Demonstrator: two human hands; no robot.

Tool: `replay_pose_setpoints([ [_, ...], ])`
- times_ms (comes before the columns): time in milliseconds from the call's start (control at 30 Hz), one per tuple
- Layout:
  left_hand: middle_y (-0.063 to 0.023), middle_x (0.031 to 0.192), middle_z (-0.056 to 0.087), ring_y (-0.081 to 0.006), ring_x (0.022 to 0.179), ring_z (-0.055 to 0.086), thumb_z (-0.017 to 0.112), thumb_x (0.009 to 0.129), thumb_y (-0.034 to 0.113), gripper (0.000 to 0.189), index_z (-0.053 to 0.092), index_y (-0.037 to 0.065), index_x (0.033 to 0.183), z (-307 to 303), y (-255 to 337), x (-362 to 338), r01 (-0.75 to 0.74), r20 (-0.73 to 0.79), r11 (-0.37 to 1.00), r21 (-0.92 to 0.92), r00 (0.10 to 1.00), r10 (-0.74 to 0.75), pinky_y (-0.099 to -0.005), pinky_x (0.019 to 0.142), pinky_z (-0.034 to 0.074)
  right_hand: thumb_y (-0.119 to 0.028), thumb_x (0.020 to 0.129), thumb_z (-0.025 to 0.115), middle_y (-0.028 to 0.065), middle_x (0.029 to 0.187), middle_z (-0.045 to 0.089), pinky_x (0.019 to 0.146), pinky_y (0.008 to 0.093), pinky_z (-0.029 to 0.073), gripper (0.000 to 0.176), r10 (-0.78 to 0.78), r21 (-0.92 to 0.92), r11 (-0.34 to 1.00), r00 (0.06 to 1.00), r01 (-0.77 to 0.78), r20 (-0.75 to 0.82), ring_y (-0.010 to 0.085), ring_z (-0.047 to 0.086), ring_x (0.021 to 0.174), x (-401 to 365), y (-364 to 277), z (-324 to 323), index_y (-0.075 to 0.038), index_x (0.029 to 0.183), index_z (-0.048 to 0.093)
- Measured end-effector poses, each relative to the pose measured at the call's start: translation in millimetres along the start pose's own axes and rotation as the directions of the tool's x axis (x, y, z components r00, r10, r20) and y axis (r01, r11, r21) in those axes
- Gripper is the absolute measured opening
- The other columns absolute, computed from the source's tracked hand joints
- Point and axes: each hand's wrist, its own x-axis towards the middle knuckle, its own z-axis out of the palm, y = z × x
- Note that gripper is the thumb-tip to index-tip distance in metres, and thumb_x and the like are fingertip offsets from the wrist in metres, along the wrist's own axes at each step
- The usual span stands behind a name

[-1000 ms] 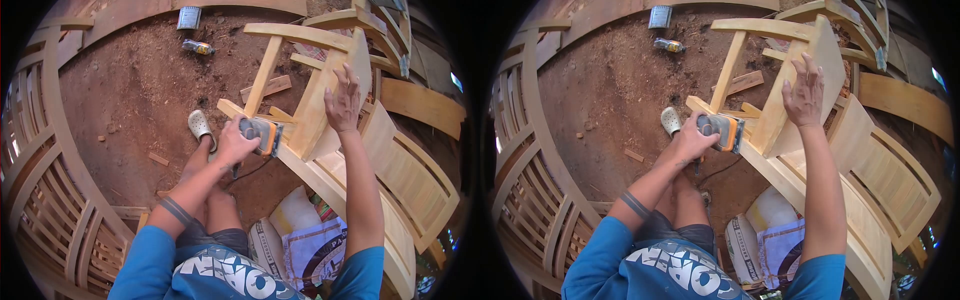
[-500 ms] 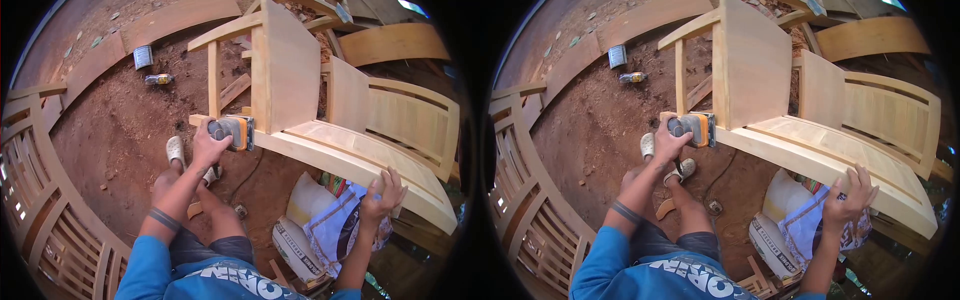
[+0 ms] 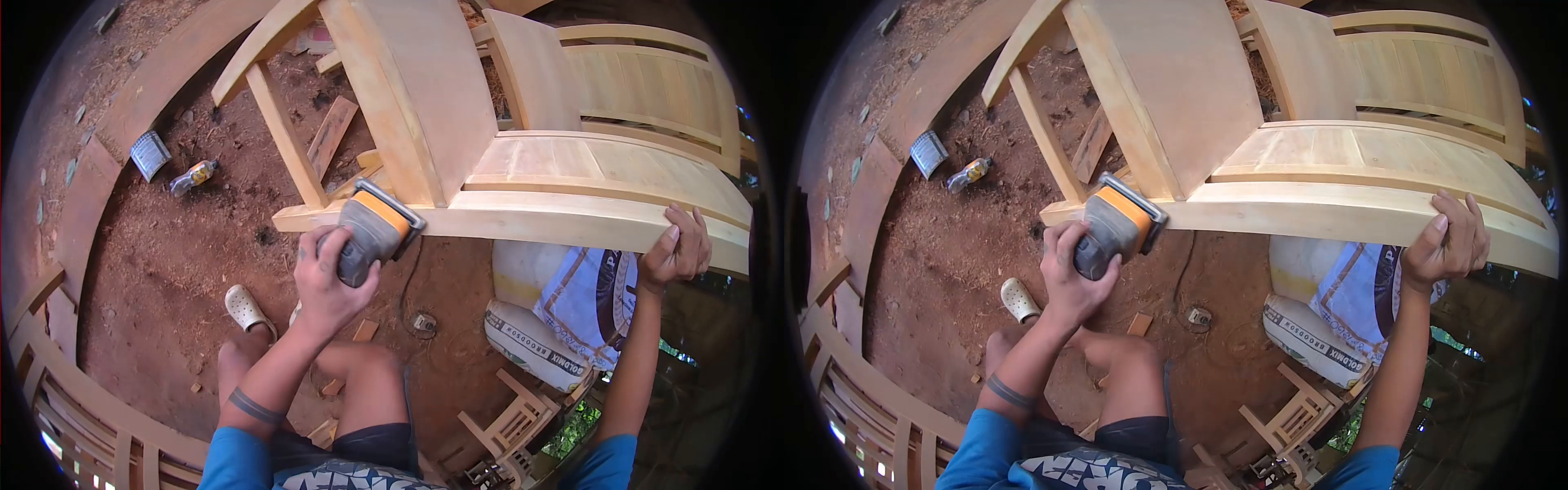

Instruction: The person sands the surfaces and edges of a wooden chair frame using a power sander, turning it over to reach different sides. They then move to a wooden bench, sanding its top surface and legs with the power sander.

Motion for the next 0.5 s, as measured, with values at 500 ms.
replay_pose_setpoints([
  [500,-0.0244,0.113,0.057,-0.0377,0.096,0.063,0.088,0.06,0.012,0.077,0.052,0.009,0.127,-27,-123,-18,-0.446,0.188,0.887,0.117,0.887,0.422,-0.0434,0.075,0.056,-0.026,0.096,0.045,0.0113,0.087,0.072,0.095,0.0431,0.048,0.037,-0.038,0.087,0.994,0.936,0.073,-0.349,0.029,0.067,0.094,-12,32,33,-0.004,0.081,0.071],
])
